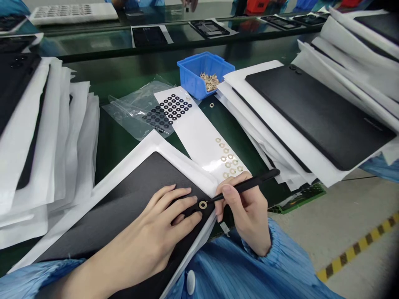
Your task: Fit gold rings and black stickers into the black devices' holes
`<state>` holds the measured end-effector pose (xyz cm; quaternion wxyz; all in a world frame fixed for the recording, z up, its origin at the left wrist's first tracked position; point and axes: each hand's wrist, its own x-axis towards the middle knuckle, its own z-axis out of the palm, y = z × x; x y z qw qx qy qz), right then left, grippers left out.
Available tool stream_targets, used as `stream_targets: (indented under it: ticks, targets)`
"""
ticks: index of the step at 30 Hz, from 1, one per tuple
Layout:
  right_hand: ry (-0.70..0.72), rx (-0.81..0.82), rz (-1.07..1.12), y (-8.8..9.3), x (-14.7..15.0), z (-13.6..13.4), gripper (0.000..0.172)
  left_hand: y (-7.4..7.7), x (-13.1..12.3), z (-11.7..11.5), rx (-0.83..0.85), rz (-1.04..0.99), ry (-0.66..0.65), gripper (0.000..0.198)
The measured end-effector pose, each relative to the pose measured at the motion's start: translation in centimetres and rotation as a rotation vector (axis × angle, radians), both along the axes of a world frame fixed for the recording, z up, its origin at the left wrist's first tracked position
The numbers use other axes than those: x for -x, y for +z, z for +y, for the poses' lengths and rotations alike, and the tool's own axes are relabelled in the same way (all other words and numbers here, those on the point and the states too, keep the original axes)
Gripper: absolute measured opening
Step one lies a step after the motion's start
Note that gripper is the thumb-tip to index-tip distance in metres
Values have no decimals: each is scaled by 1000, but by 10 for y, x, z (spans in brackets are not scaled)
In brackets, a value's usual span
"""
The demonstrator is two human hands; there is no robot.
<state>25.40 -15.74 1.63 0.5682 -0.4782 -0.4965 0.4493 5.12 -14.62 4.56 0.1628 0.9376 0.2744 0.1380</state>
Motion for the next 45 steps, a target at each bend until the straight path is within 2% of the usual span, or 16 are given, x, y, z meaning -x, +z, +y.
stream_targets:
  ticks: [11,16,20,28,31,37,45]
  targets:
    - [1,-28,-34,-3,-1,-1,9,1,1,1,-4,27,-38,57]
    - [10,-115,-103,-4,-1,-4,9,1,0,1,-16,35,-24,64]
    - [-9,-218,-28,-6,2,-5,12,1,-2,2,-54,130,-20,69]
    - [4,-237,76,-7,3,-6,12,2,-9,1,-213,236,20,52]
    - [12,-231,90,-10,2,-7,13,3,-9,1,-218,242,15,51]
    - [20,-272,9,-15,2,-9,16,2,-5,4,-192,219,78,59]
    - [22,-331,-60,-16,1,-7,19,-4,-4,7,-136,24,65,42]
